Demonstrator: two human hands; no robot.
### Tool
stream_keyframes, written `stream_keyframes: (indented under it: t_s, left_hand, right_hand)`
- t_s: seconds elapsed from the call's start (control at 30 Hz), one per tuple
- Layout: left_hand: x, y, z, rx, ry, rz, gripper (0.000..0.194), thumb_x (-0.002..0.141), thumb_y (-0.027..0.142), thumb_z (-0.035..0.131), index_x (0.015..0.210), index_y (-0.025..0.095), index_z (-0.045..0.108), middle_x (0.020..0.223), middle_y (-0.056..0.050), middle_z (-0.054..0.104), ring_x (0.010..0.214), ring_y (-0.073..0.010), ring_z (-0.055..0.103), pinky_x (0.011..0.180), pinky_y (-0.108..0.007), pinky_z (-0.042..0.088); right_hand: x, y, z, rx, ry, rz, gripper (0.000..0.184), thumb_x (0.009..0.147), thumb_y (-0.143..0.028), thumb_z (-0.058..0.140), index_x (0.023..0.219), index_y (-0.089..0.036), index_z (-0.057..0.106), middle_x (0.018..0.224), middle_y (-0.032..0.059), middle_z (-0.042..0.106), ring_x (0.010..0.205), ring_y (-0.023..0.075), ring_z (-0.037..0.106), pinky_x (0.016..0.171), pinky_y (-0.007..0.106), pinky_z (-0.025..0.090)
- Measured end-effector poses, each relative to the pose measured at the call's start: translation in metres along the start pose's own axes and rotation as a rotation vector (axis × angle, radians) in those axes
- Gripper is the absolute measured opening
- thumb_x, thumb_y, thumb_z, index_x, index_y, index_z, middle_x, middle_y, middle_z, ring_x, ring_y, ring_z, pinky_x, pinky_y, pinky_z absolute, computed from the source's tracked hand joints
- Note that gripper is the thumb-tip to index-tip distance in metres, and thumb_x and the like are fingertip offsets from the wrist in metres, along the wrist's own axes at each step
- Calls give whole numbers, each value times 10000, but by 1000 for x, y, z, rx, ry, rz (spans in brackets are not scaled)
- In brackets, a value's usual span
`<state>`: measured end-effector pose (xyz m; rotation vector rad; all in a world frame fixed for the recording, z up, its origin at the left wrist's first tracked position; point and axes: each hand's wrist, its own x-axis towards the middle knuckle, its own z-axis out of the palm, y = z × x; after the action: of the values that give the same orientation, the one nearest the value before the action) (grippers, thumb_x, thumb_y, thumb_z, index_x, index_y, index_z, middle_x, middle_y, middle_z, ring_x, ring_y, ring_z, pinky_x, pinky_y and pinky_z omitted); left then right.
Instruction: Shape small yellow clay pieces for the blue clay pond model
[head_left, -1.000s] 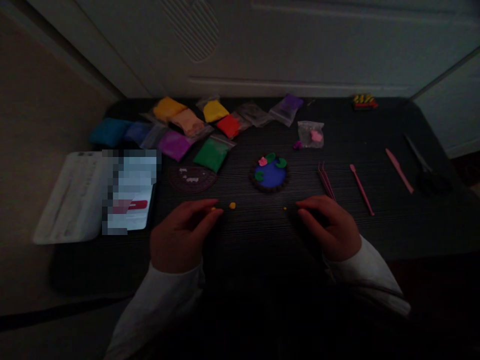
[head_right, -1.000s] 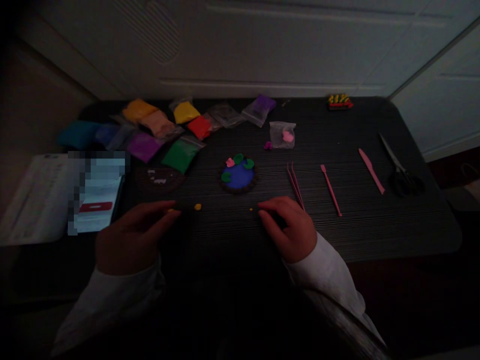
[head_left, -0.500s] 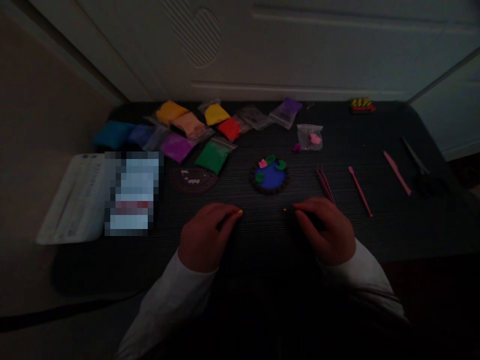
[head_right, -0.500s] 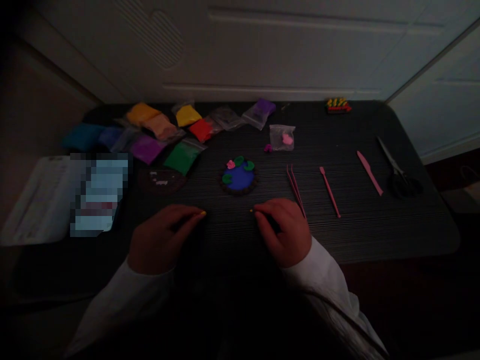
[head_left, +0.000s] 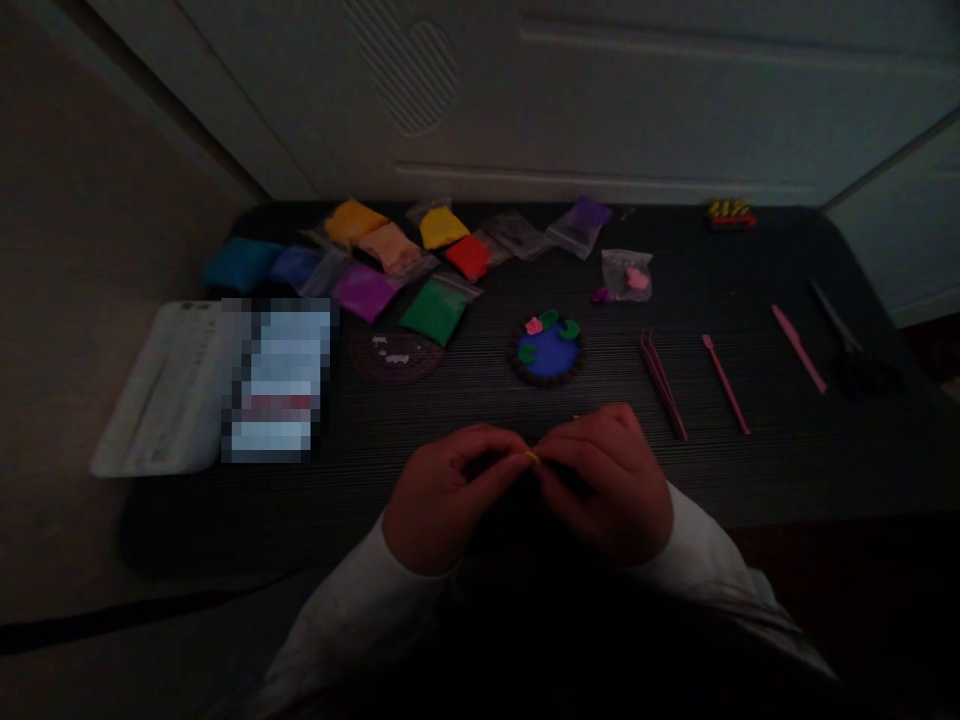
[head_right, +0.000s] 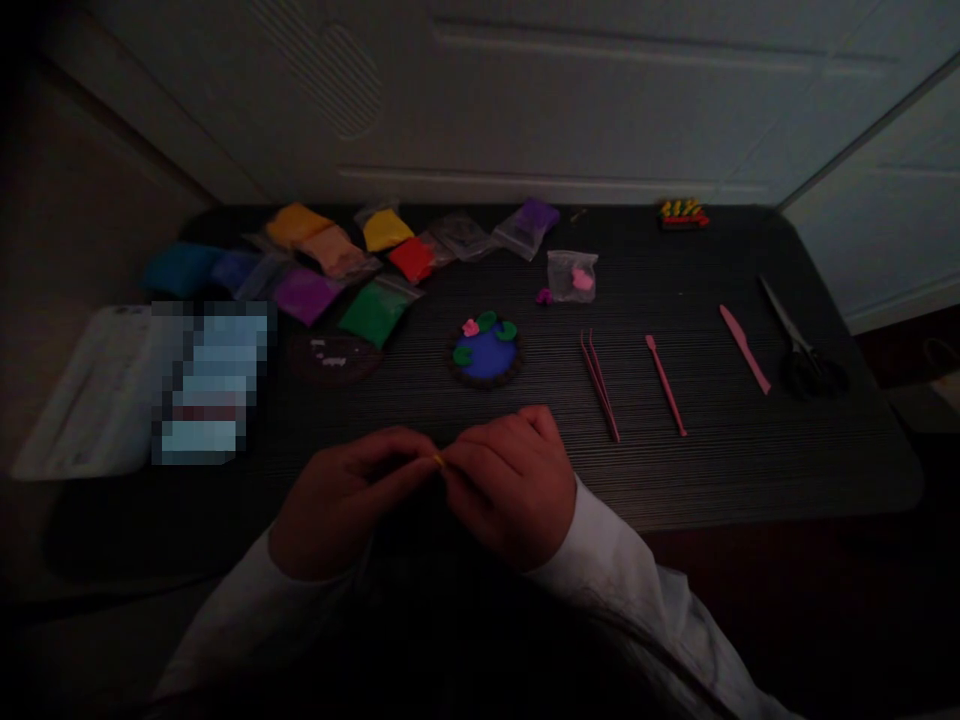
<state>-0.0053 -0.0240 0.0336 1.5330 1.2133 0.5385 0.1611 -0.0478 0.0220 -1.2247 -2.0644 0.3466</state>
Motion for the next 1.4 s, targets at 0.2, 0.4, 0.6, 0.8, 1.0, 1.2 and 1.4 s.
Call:
stream_keyframes:
  t_s: [0.2, 0.4, 0.6, 0.8, 1.0, 1.2, 1.4]
  left_hand:
    - [-2, -7, -7, -66, 160, -79, 148, 700, 292, 580, 787, 181, 625, 774, 3, 655, 720, -128, 589, 664, -207, 437]
    - [-4, -2, -8, -199, 44, -79, 134, 692, 281, 595, 763, 177, 641, 757, 5, 662, 720, -127, 590, 669, -204, 441]
    - [-5, 0, -8, -222, -29, -119, 127, 690, 272, 591, 721, 160, 644, 692, 2, 643, 668, -123, 573, 633, -216, 440]
    - [-4, -12, -6, -456, 66, -211, 114, 649, 234, 638, 719, 146, 619, 640, -1, 630, 534, -79, 530, 466, -176, 398]
    - [-1, -17, -3, -838, 45, -202, 111, 635, 140, 648, 708, 138, 566, 668, -16, 675, 473, -72, 558, 354, -133, 376]
    - [-1, -22, -15, -965, 114, -208, 185, 567, 140, 696, 649, 134, 530, 619, -5, 681, 366, -76, 542, 280, -131, 379]
    - [-2, -29, -23, -1009, 163, -196, 219, 562, 156, 709, 664, 164, 516, 674, 18, 694, 507, -88, 619, 413, -133, 467]
  right_hand:
    - [2, -12, -7, 197, 39, 15, 161, 682, -110, 568, 830, -171, 555, 766, 25, 636, 716, 132, 566, 695, 332, 399]
    - [2, -9, 1, 112, -2, 9, 304, 716, -171, 588, 1016, -178, 536, 888, 39, 638, 813, 134, 564, 748, 327, 391]
    - [1, -8, 0, 203, -27, -2, 169, 735, -115, 549, 896, -164, 568, 811, 15, 641, 748, 103, 579, 743, 294, 410]
    - [4, -13, -26, 313, 154, 203, 239, 699, -65, 574, 892, -205, 565, 811, 2, 614, 776, 112, 564, 688, 255, 453]
    - [10, -8, -16, 184, 84, 129, 186, 725, -129, 561, 902, -186, 554, 821, 19, 631, 783, 122, 572, 711, 266, 456]
    - [28, -5, 13, -80, -44, 100, 154, 773, -224, 514, 918, -180, 540, 805, 22, 652, 740, 134, 574, 711, 305, 376]
    - [43, -9, 40, -208, -188, 52, 101, 778, -218, 500, 833, -217, 585, 765, 7, 653, 755, 172, 525, 662, 342, 273]
